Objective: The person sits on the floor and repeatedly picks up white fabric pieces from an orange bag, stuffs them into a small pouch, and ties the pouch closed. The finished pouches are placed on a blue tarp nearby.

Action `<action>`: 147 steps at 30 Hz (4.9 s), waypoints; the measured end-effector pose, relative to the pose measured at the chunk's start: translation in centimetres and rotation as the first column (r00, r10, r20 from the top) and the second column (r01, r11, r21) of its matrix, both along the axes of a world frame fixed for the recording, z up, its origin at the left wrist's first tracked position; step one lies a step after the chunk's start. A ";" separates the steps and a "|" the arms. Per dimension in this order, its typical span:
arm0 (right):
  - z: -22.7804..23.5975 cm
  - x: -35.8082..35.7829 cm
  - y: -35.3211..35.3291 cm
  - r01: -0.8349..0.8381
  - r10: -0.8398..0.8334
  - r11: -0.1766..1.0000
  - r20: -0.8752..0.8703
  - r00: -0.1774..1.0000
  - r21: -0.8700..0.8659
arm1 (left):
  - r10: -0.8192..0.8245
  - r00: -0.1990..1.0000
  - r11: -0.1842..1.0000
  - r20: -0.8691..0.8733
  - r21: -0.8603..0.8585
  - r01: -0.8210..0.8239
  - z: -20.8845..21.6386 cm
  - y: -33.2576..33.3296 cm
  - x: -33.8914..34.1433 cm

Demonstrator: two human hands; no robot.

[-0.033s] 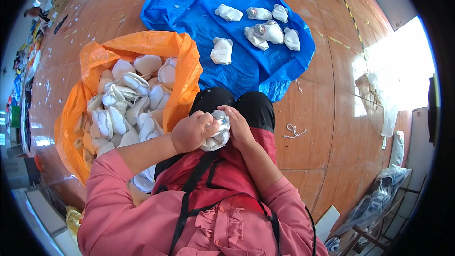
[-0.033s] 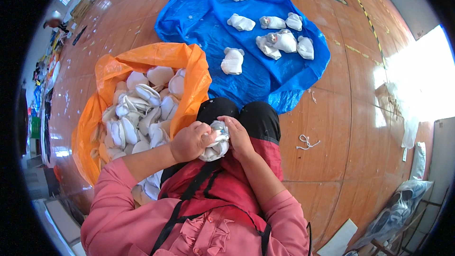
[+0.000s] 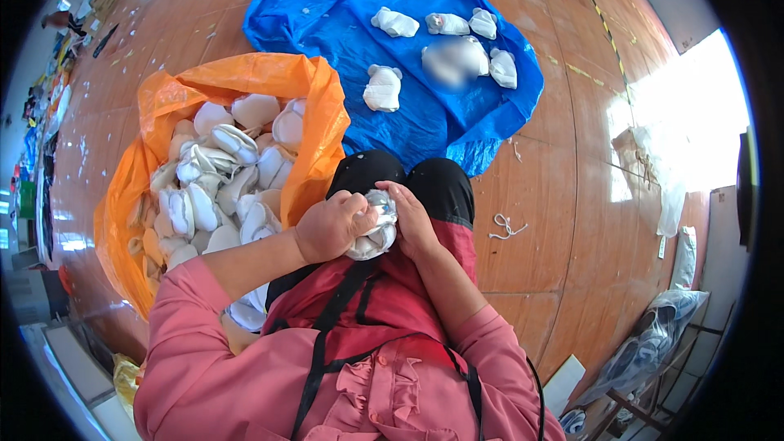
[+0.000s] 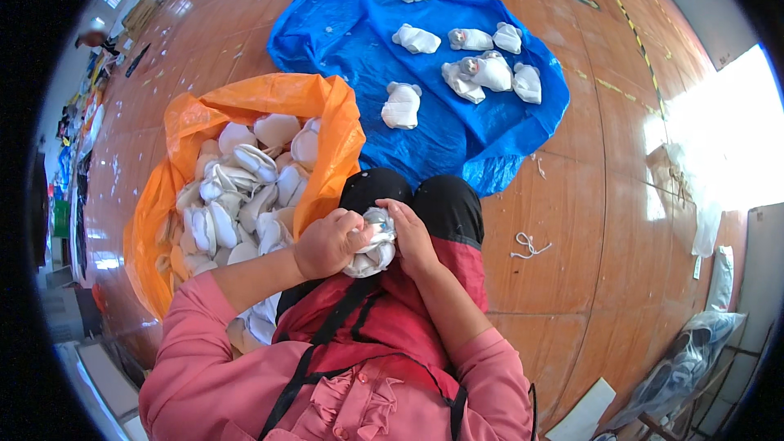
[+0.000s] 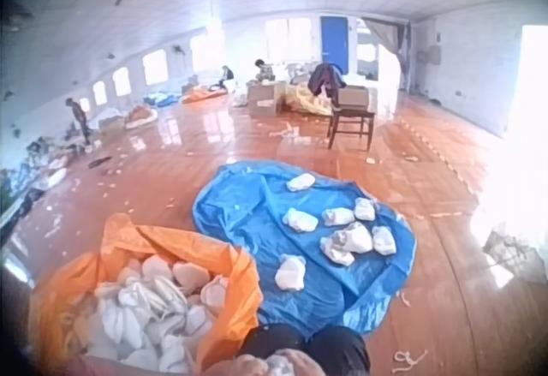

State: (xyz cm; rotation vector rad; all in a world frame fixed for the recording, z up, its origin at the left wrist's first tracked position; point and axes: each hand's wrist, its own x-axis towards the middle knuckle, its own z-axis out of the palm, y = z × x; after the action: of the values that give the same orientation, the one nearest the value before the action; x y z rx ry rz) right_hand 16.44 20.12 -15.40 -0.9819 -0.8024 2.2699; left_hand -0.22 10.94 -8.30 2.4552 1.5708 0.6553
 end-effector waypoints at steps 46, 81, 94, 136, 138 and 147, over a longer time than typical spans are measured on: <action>0.3 1.8 -1.9 -0.211 0.182 0.777 0.110 0.977 0.593 | 0.488 0.583 0.811 0.650 -0.584 -0.027 0.3 -1.1 -2.5; 0.5 3.3 -3.9 -0.267 0.092 0.650 0.275 0.957 0.711 | 0.322 0.925 0.941 0.202 -0.178 -0.288 0.9 -2.7 1.9; 0.6 1.9 -5.3 -0.243 -0.095 0.591 0.365 0.926 0.770 | 0.381 0.889 0.923 0.255 -0.044 -0.383 1.0 -4.5 3.3; 2.9 5.0 -5.6 -0.428 0.286 0.858 0.428 0.857 0.284 | 0.015 0.994 0.979 -0.111 0.202 0.008 3.1 -8.4 6.1; 1.7 4.7 -6.5 -0.370 0.270 0.894 0.353 0.896 0.253 | -0.046 0.999 0.980 0.002 0.193 0.045 2.4 -8.4 6.0; 3.2 3.8 -6.8 -0.230 0.213 0.967 0.147 0.966 0.111 | 0.383 0.901 0.904 0.201 0.120 -0.411 3.7 -4.2 3.2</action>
State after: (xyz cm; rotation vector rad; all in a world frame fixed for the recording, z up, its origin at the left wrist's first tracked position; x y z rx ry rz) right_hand 20.19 13.31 -12.15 -1.0384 -1.1523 2.3222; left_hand 2.94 6.75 -4.64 2.1112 2.0377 1.0660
